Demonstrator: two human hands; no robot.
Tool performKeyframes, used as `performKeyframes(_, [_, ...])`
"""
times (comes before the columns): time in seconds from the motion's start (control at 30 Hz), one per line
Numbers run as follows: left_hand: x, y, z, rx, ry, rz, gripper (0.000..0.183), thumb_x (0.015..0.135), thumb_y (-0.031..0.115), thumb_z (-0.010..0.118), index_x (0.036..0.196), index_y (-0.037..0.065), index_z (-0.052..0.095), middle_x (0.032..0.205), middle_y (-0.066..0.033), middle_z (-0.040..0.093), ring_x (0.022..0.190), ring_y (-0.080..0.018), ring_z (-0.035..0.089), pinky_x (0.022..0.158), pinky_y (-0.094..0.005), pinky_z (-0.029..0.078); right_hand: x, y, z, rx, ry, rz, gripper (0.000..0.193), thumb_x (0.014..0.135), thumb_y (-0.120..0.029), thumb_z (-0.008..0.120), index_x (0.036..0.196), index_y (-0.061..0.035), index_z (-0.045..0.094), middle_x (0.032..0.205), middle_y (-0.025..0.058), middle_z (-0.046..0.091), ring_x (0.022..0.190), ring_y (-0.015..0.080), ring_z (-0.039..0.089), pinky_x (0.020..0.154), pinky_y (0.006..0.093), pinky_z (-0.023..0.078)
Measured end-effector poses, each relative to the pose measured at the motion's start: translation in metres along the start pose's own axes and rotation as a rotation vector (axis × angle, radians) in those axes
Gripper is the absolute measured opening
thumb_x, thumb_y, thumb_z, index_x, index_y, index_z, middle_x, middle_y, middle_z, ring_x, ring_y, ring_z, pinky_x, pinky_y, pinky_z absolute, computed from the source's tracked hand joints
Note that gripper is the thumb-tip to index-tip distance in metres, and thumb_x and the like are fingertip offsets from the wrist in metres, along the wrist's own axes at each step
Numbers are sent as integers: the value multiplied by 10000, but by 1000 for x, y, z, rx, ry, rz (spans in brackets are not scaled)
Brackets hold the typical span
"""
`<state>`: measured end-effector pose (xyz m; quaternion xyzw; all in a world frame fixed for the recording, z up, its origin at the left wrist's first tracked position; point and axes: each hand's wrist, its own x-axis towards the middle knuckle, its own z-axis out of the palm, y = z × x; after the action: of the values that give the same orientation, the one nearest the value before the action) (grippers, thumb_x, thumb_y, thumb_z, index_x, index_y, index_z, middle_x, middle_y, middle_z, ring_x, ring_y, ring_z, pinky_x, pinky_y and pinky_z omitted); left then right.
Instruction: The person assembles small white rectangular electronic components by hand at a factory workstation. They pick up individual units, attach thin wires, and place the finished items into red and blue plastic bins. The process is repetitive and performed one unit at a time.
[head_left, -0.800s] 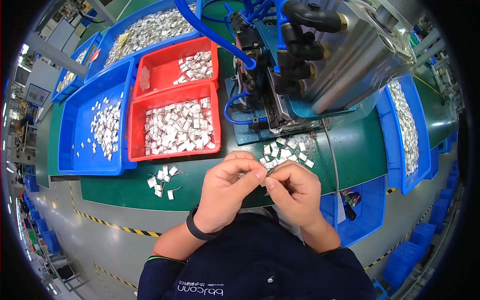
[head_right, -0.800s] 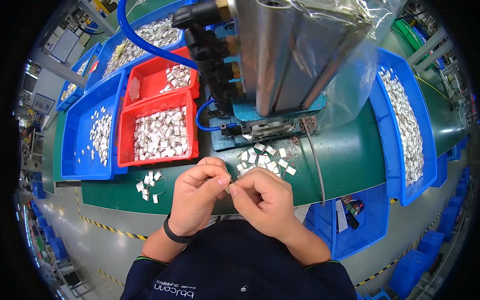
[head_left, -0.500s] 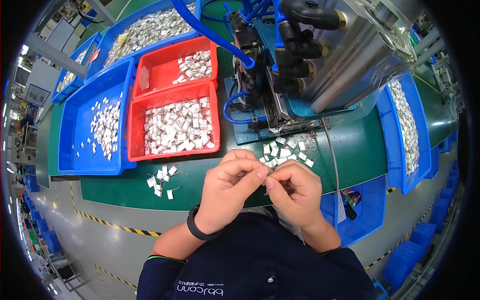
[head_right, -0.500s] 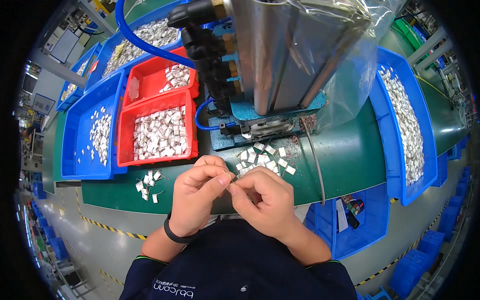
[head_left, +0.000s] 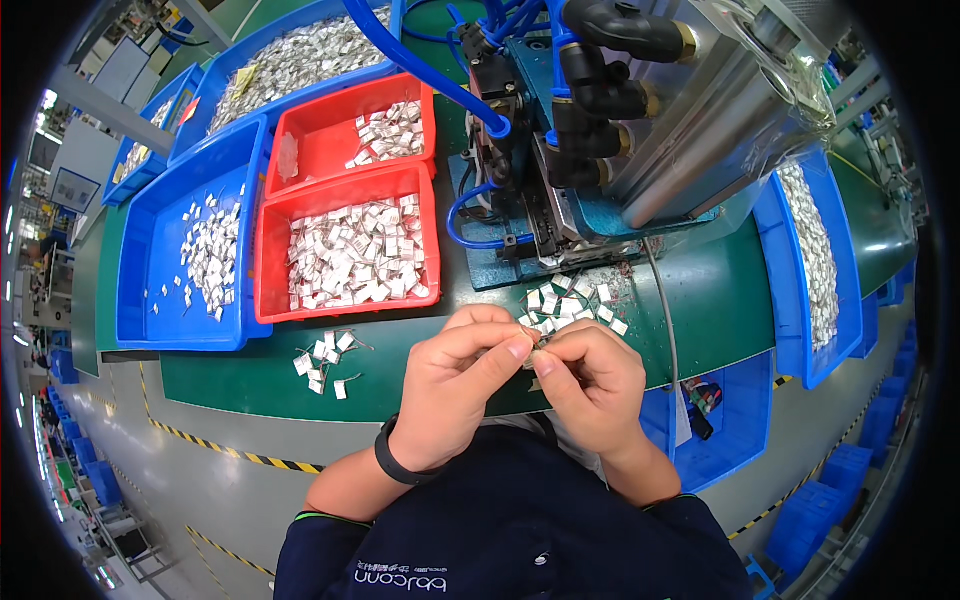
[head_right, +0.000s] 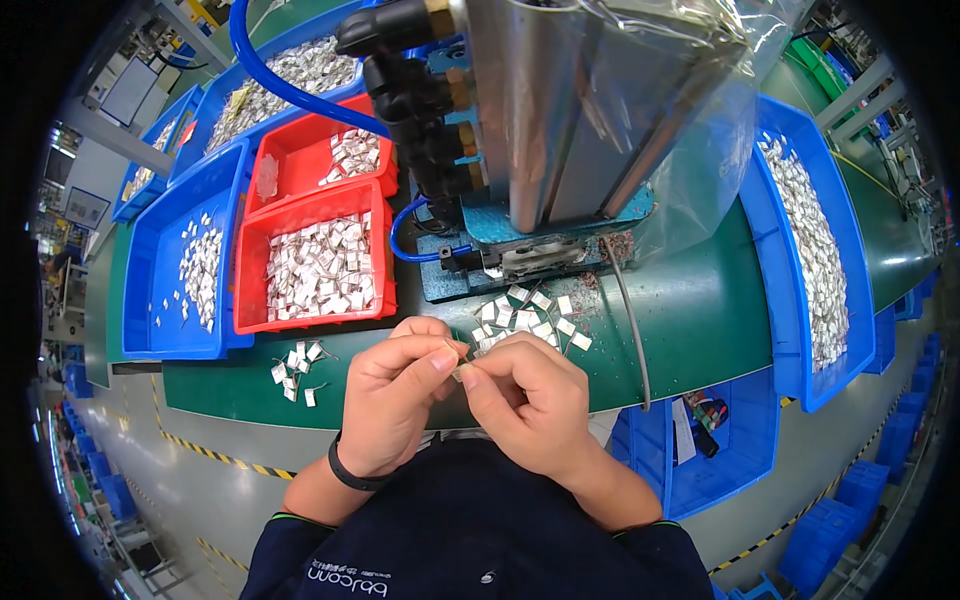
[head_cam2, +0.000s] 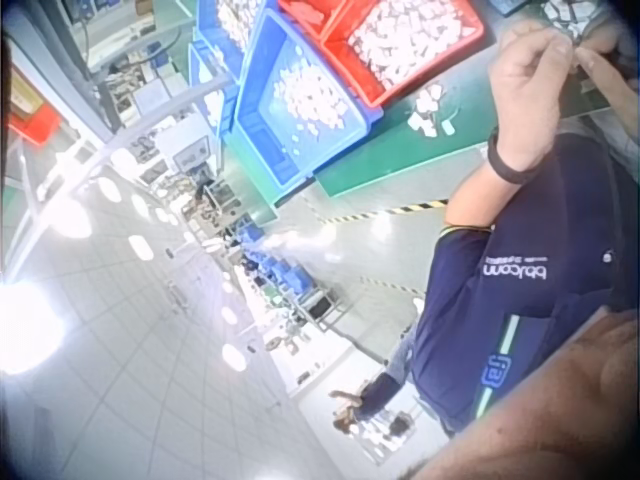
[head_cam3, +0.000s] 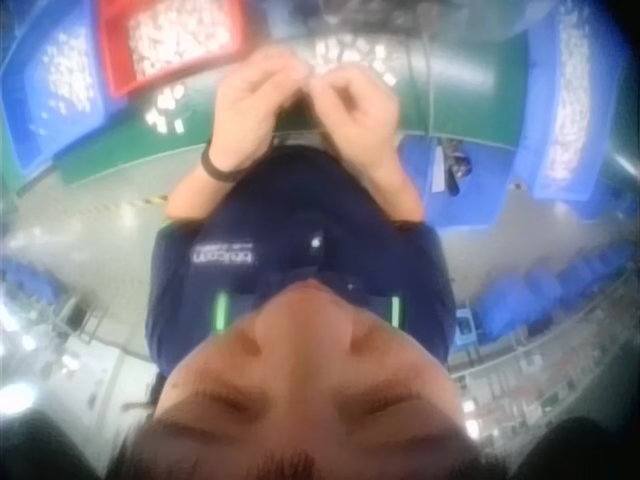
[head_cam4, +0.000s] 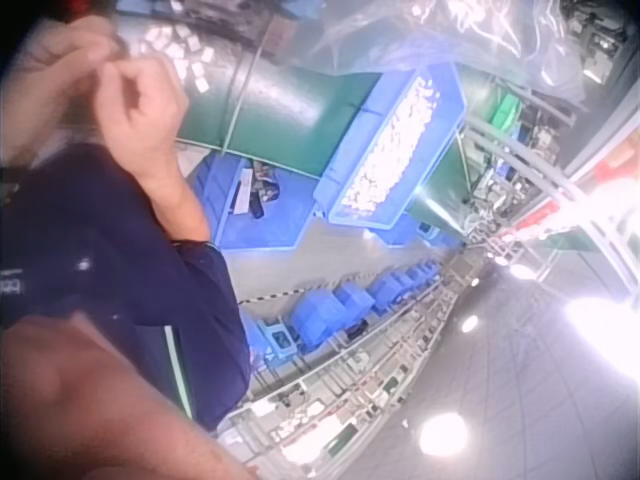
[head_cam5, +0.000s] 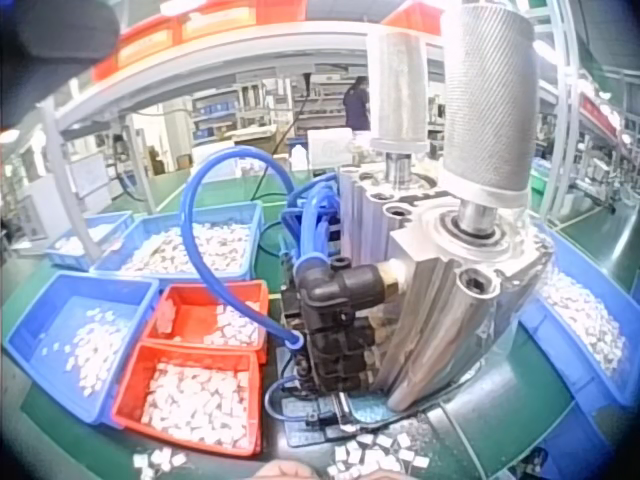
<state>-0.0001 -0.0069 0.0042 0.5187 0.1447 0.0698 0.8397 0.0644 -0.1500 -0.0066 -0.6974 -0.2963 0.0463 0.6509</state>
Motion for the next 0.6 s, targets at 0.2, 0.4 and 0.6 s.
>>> performKeyframes(0.2, [-2,-5,0,-185,28,-71,89,870,-8,631,950,-26,664,998,-41,556,839,-92,539,734,-221,438,0,-1,2,-14,0,-31,55,819,-29,686,819,-8,635,727,53,575,513,68,459,458,216,344])
performKeyframes(0.4, [4,-5,-1,-127,34,-7,64,867,-7,631,930,-6,644,947,-17,568,768,-72,524,671,-221,430,0,-4,3,-62,-16,-54,51,820,-35,685,820,-12,639,729,59,576,521,80,473,459,221,351])
performKeyframes(0.6, [5,-3,-3,-326,25,-98,84,893,53,625,966,12,626,884,-11,576,704,-84,501,628,-222,404,-3,2,0,62,-9,26,57,834,-41,675,815,-7,633,726,38,576,525,55,450,465,209,339])
